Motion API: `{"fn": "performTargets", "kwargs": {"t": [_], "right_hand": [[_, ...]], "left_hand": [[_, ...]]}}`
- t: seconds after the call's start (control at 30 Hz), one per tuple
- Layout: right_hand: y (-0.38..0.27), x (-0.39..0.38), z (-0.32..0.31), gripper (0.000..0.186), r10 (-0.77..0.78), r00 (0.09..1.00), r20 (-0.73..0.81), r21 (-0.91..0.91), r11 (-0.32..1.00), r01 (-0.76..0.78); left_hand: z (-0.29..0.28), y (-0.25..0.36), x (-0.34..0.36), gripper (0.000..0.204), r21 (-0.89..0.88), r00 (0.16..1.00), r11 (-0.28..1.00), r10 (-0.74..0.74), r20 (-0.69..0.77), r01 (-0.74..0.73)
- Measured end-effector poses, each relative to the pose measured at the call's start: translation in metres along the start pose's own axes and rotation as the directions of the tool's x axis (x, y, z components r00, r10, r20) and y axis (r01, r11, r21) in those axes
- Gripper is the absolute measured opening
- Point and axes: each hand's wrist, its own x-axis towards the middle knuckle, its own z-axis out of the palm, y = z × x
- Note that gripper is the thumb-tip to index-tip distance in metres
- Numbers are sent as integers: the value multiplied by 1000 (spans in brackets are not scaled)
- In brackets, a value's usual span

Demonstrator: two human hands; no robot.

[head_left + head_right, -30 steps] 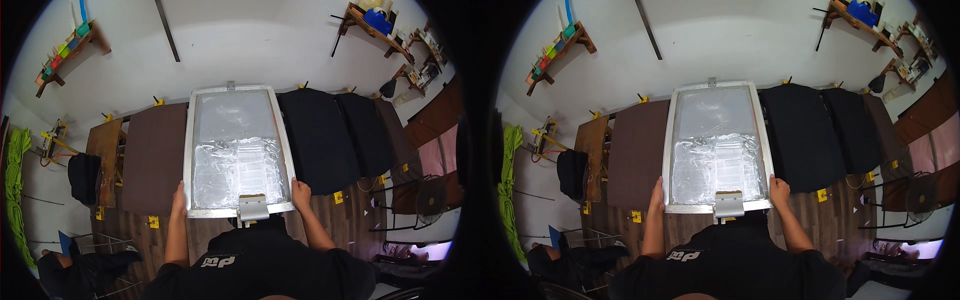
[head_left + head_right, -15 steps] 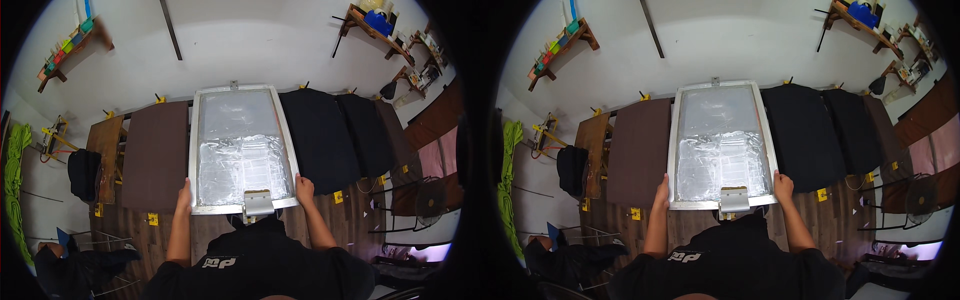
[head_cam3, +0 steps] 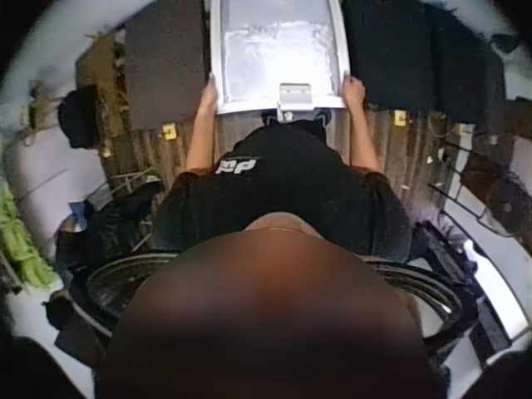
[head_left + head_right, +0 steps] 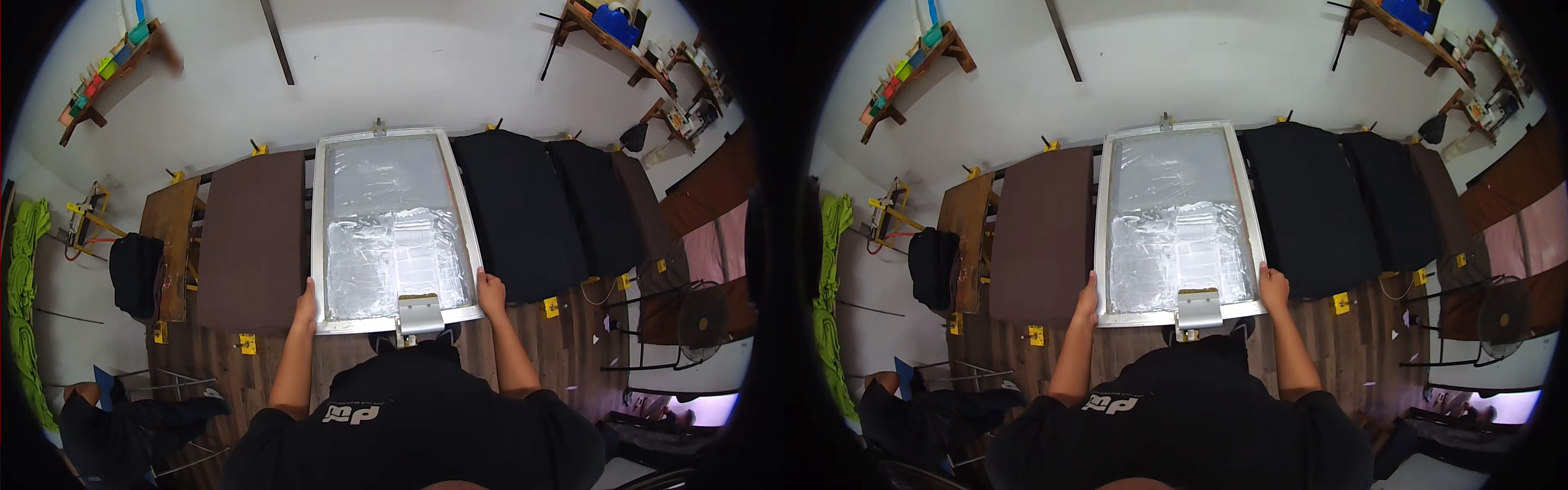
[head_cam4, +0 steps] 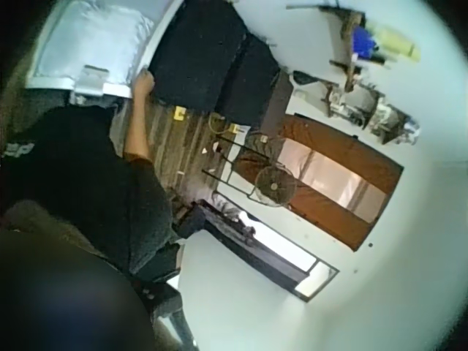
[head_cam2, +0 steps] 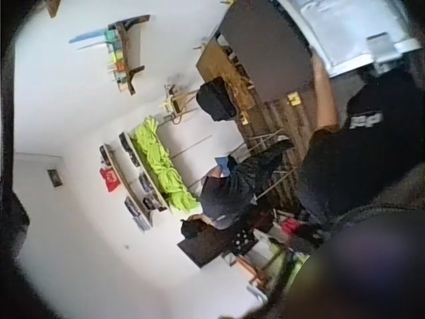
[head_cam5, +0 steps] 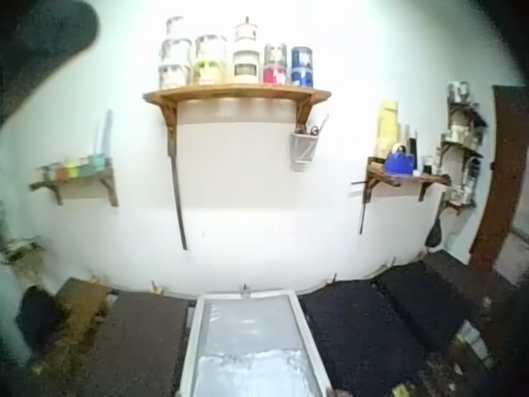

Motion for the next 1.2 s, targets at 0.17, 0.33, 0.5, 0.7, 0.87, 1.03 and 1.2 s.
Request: {"fn": "performTargets", "kwargs": {"t": [0.17,0.33,0.5,0.7,0.87,1.03,1.2], "right_hand": [[6,-2,5,62,16,1000,-9,12,1000,-16],[13,0,9,61,-5,999,-51,-2,1000,5],[10,-1,16,60,-30,998,-52,-24,999,29],[12,-8,25,56,-68,993,-98,-121,991,55],[1,-6,25,54,-54,995,-88,-116,992,44],[9,-3,28,53,-47,995,-82,-101,994,39],[6,2,31,52,-81,992,-96,-94,993,72]], "left_hand": [[10,7,-15,82,30,1000,1000,9,0,-9],[9,-1,-11,84,-29,998,998,49,37,-48],[4,-23,11,87,66,995,995,83,-47,-80],[22,-21,2,85,298,972,951,143,-188,-82],[21,-30,11,76,301,909,911,355,-218,-284],[27,-33,12,72,348,906,904,343,-248,-247],[23,-35,16,75,443,887,864,379,-262,-239]]}}
